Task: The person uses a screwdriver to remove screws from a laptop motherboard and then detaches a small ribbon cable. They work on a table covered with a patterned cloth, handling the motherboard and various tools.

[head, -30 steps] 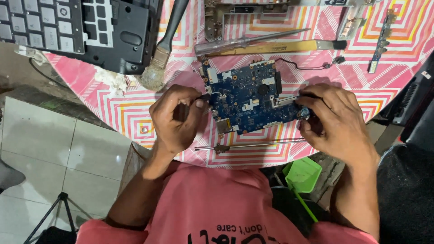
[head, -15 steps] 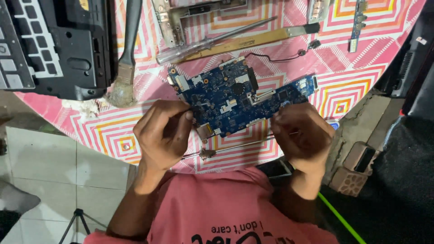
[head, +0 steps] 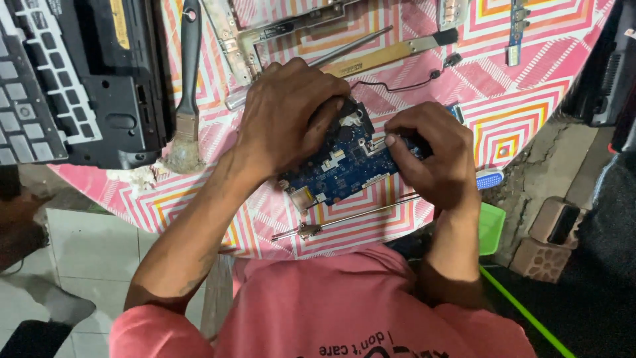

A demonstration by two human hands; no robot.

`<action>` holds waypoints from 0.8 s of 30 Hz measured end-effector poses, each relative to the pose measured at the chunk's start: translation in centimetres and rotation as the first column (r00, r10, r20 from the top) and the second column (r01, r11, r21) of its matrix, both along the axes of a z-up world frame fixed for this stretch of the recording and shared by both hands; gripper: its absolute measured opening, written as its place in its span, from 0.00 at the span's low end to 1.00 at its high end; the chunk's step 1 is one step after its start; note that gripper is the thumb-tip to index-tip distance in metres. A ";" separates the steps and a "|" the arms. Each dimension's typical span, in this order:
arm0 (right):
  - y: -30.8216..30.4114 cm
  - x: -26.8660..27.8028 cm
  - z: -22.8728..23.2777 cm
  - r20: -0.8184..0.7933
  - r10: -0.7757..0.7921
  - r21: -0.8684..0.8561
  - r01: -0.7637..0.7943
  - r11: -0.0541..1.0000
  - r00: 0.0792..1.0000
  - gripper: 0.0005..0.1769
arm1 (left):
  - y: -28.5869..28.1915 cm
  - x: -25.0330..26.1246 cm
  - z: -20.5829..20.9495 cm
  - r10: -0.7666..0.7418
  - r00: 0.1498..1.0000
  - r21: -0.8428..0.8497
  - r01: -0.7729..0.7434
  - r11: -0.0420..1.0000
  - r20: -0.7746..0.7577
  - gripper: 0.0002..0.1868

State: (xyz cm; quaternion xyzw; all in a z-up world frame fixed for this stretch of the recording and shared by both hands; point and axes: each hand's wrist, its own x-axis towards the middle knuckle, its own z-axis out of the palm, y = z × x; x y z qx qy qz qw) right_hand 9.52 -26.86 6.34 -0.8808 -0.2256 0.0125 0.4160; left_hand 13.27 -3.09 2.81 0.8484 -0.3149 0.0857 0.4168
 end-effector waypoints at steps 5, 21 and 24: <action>-0.6 0.1 -0.9 0.021 0.043 0.015 -0.043 0.999 0.999 0.03 | 0.2 0.1 -0.3 -0.011 0.999 0.003 0.011 1.000 0.051 0.03; -0.5 0.6 -2.2 0.047 0.001 -0.069 0.002 0.998 0.999 0.04 | 0.6 0.2 -0.6 0.032 0.993 0.095 -0.043 0.995 0.110 0.02; -0.5 0.6 -2.3 0.072 0.003 -0.073 0.002 0.997 0.997 0.03 | 0.6 0.1 -0.6 0.038 0.992 0.085 -0.048 0.995 0.120 0.04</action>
